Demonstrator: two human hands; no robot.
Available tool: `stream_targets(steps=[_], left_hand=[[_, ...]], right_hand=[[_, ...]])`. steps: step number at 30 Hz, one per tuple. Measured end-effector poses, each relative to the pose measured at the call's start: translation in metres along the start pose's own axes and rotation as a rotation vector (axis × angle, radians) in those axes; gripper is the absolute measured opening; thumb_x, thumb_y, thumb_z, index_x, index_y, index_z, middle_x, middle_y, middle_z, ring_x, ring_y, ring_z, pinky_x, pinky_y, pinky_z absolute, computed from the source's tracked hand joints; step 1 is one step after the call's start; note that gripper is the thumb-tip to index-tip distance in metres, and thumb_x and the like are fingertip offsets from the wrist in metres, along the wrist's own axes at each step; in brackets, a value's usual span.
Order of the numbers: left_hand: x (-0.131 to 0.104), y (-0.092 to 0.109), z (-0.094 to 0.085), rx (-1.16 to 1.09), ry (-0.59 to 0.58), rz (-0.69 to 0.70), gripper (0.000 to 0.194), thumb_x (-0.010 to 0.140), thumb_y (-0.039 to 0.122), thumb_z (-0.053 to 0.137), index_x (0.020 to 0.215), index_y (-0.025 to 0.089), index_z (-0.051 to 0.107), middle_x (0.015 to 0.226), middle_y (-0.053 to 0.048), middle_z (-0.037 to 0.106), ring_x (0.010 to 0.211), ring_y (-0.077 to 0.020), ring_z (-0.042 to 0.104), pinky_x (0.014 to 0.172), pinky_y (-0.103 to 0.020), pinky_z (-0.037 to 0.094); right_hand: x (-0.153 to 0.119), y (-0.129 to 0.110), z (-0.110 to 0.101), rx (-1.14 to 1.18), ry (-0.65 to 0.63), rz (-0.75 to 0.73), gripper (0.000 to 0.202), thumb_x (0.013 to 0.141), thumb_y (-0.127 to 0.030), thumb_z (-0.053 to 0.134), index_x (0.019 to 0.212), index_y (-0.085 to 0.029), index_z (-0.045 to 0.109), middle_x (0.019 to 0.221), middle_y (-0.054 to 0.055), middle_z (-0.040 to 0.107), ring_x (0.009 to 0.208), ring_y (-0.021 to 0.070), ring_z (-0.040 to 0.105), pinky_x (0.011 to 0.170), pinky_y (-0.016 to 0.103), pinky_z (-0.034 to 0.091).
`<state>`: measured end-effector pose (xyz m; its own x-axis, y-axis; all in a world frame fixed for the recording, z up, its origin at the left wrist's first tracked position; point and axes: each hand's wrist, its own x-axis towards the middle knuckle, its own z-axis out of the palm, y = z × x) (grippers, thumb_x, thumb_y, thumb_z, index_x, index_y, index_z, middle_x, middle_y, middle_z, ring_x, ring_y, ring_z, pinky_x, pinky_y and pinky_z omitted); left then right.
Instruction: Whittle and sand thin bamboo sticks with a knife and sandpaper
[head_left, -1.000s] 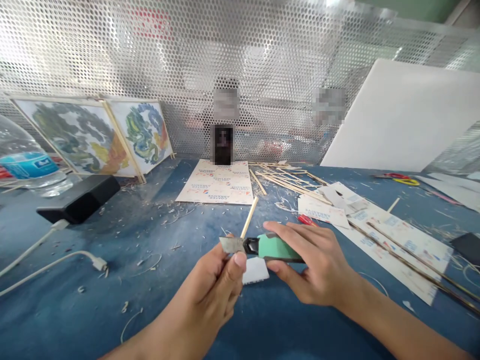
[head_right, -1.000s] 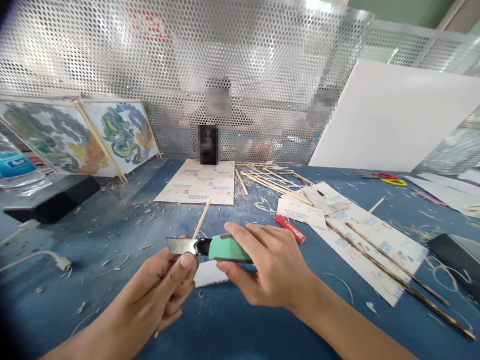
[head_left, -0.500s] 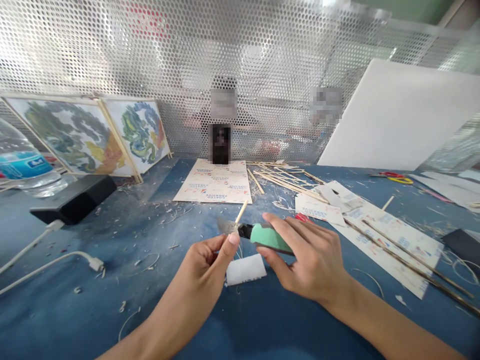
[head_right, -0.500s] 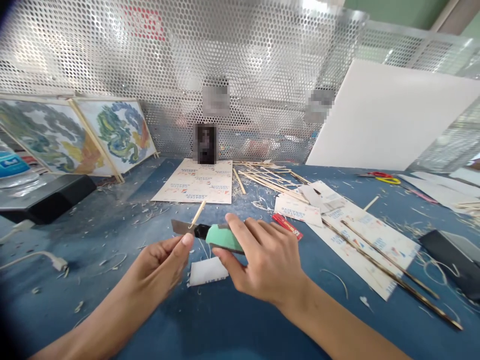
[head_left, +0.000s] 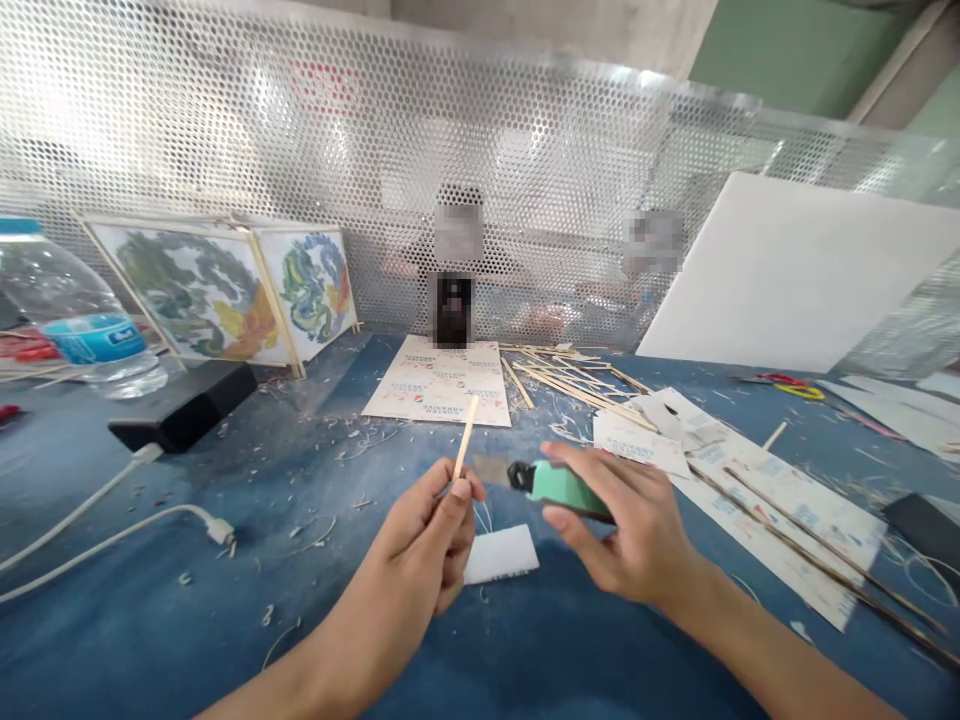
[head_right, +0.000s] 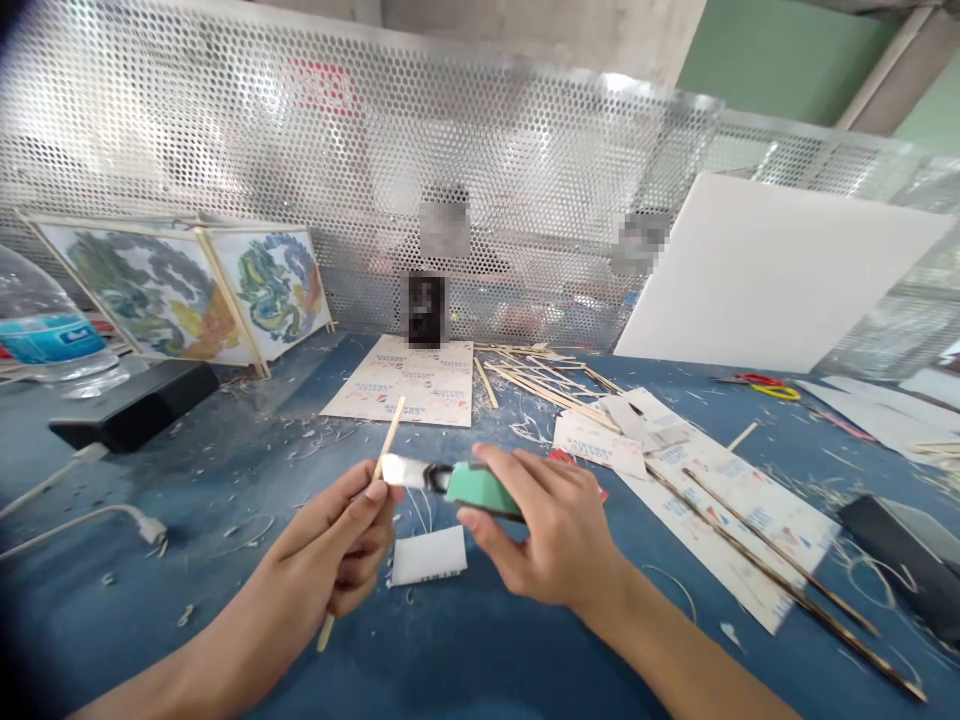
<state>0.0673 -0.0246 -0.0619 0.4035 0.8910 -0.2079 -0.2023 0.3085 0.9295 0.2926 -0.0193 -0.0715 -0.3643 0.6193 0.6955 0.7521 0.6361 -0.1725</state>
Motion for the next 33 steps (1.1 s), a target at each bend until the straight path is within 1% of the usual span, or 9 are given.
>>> stream_targets(steps=[9, 14, 17, 20, 23, 25, 28, 31, 33], left_hand=[[-0.016, -0.003, 0.006, -0.014, -0.114, -0.087, 0.038, 0.093, 0.059, 0.057, 0.088, 0.022, 0.048, 0.068, 0.007, 0.029, 0.057, -0.0084, 0.020, 0.049, -0.017, 0.021], [-0.012, -0.004, 0.008, 0.072, -0.053, -0.078, 0.045, 0.092, 0.063, 0.053, 0.078, 0.022, 0.044, 0.060, 0.009, 0.024, 0.050, -0.0079, 0.016, 0.042, -0.019, 0.016], [-0.006, -0.003, 0.006, 0.134, -0.001, -0.093, 0.050, 0.094, 0.065, 0.048, 0.070, 0.022, 0.040, 0.053, 0.010, 0.019, 0.045, -0.0067, 0.011, 0.039, -0.019, 0.012], [-0.004, -0.002, 0.004, 0.189, 0.020, -0.068, 0.053, 0.094, 0.065, 0.047, 0.066, 0.021, 0.038, 0.050, 0.011, 0.019, 0.043, -0.0060, 0.010, 0.038, -0.019, 0.011], [-0.007, -0.004, 0.004, 0.192, 0.008, -0.035, 0.047, 0.096, 0.062, 0.045, 0.074, 0.021, 0.047, 0.055, 0.010, 0.021, 0.047, -0.0068, 0.013, 0.040, -0.017, 0.015], [-0.009, -0.004, 0.004, 0.123, -0.002, -0.042, 0.037, 0.099, 0.056, 0.045, 0.085, 0.022, 0.051, 0.060, 0.010, 0.022, 0.050, -0.0074, 0.013, 0.042, -0.015, 0.016], [-0.009, -0.004, 0.004, 0.003, -0.017, -0.074, 0.026, 0.101, 0.050, 0.044, 0.093, 0.026, 0.050, 0.064, 0.009, 0.024, 0.050, -0.0075, 0.013, 0.042, -0.015, 0.015], [-0.010, -0.001, 0.004, 0.008, -0.061, -0.076, 0.028, 0.101, 0.053, 0.042, 0.096, 0.027, 0.051, 0.065, 0.009, 0.026, 0.049, -0.0071, 0.014, 0.041, -0.016, 0.015], [-0.011, 0.000, 0.004, 0.020, -0.090, -0.100, 0.029, 0.102, 0.051, 0.042, 0.097, 0.026, 0.053, 0.068, 0.008, 0.028, 0.051, -0.0072, 0.015, 0.042, -0.016, 0.017]], right_hand=[[-0.002, -0.006, 0.003, 0.019, -0.040, -0.082, 0.041, 0.092, -0.036, 0.057, 0.126, -0.015, 0.059, 0.102, 0.010, 0.077, 0.083, 0.0239, 0.074, 0.065, 0.035, 0.058], [-0.003, -0.007, 0.003, -0.034, 0.008, -0.063, 0.045, 0.089, -0.036, 0.062, 0.128, -0.015, 0.059, 0.102, 0.011, 0.077, 0.082, 0.0253, 0.074, 0.067, 0.037, 0.058], [-0.003, -0.005, 0.003, -0.058, 0.046, 0.009, 0.042, 0.091, -0.035, 0.061, 0.129, -0.018, 0.059, 0.107, 0.010, 0.076, 0.084, 0.0245, 0.074, 0.071, 0.036, 0.057], [0.001, 0.005, 0.001, -0.095, 0.083, 0.168, 0.037, 0.093, -0.038, 0.059, 0.125, -0.020, 0.062, 0.105, 0.008, 0.077, 0.084, 0.0241, 0.074, 0.072, 0.034, 0.056], [0.005, 0.020, 0.000, -0.162, 0.125, 0.361, 0.035, 0.095, -0.046, 0.056, 0.116, -0.021, 0.067, 0.094, 0.006, 0.077, 0.081, 0.0253, 0.072, 0.067, 0.034, 0.052], [0.006, 0.025, -0.001, -0.137, 0.135, 0.398, 0.035, 0.095, -0.048, 0.055, 0.114, -0.021, 0.067, 0.085, 0.005, 0.074, 0.074, 0.0233, 0.070, 0.063, 0.033, 0.050], [0.005, 0.018, -0.004, 0.047, 0.088, 0.289, 0.031, 0.095, -0.040, 0.055, 0.117, -0.020, 0.063, 0.081, 0.003, 0.071, 0.064, 0.0178, 0.064, 0.060, 0.030, 0.049], [0.001, 0.001, -0.005, 0.179, 0.026, 0.125, 0.033, 0.093, -0.034, 0.057, 0.123, -0.021, 0.059, 0.091, 0.004, 0.071, 0.064, 0.0160, 0.061, 0.061, 0.030, 0.049], [-0.001, -0.008, -0.005, 0.293, -0.011, 0.131, 0.036, 0.091, -0.036, 0.059, 0.125, -0.023, 0.058, 0.090, 0.003, 0.069, 0.065, 0.0157, 0.058, 0.061, 0.030, 0.049]])
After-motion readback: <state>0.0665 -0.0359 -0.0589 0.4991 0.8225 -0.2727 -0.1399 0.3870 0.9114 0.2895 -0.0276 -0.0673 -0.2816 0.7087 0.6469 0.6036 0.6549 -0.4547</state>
